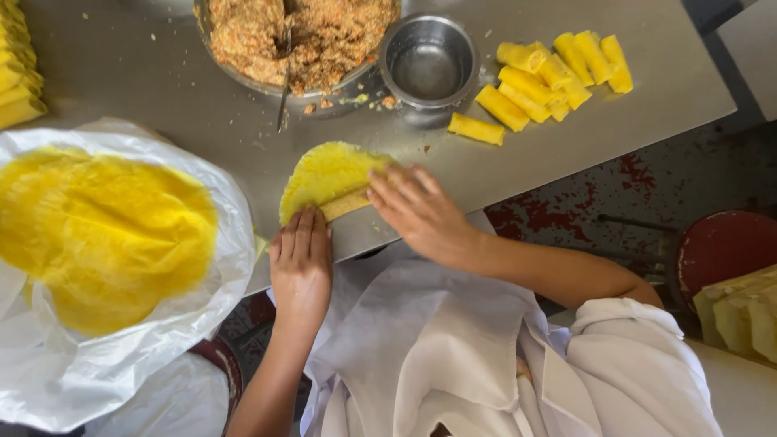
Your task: Assembling food rolls by placing filling on yellow wrappers and rolling them into cylinders on a stainless steel table.
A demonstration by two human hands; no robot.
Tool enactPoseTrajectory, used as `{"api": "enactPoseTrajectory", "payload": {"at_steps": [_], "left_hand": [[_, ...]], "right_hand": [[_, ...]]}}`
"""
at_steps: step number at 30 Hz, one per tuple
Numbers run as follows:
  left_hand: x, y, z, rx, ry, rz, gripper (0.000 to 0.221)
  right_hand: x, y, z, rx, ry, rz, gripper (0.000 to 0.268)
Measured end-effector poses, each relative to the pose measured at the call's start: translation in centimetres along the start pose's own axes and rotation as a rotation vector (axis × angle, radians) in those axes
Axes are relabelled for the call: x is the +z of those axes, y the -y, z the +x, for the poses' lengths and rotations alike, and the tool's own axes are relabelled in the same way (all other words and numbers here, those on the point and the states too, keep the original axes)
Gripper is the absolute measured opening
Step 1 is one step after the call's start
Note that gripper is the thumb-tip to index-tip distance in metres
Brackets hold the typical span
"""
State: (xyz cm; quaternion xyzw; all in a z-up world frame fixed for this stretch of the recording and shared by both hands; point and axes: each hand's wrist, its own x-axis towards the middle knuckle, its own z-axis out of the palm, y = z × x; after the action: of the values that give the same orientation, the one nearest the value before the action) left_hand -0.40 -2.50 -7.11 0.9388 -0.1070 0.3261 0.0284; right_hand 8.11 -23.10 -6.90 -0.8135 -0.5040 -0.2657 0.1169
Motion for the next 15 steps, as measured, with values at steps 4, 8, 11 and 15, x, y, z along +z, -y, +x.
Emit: {"api": "enactPoseTrajectory", "payload": {"at_steps": [4,8,11,15], "left_hand": [[-0.3,0.5,0.5,0.049,-0.009,0.009,0.016],[-0.2,0.7,0.4,0.068,0.036,0.066,0.012],[-1.7,1.0,0.5,0.051,0.059,0.146,0.008],[-0.9,2.5,-0.3,0.041,-0.015,0.142,0.014]], "right_hand": [[-0.6,-1.5,0.4,0.089,-0.056,-0.25,0.045],[-0.8,-0.4,2.8,-0.072,-0.191,-0.014,0.012],[0.7,0.3,3.6,-0.147,-0.202,0.015,0.02],[2.3,0.0,3.1,-0.036,-0.152,0.183,0.028]]}}
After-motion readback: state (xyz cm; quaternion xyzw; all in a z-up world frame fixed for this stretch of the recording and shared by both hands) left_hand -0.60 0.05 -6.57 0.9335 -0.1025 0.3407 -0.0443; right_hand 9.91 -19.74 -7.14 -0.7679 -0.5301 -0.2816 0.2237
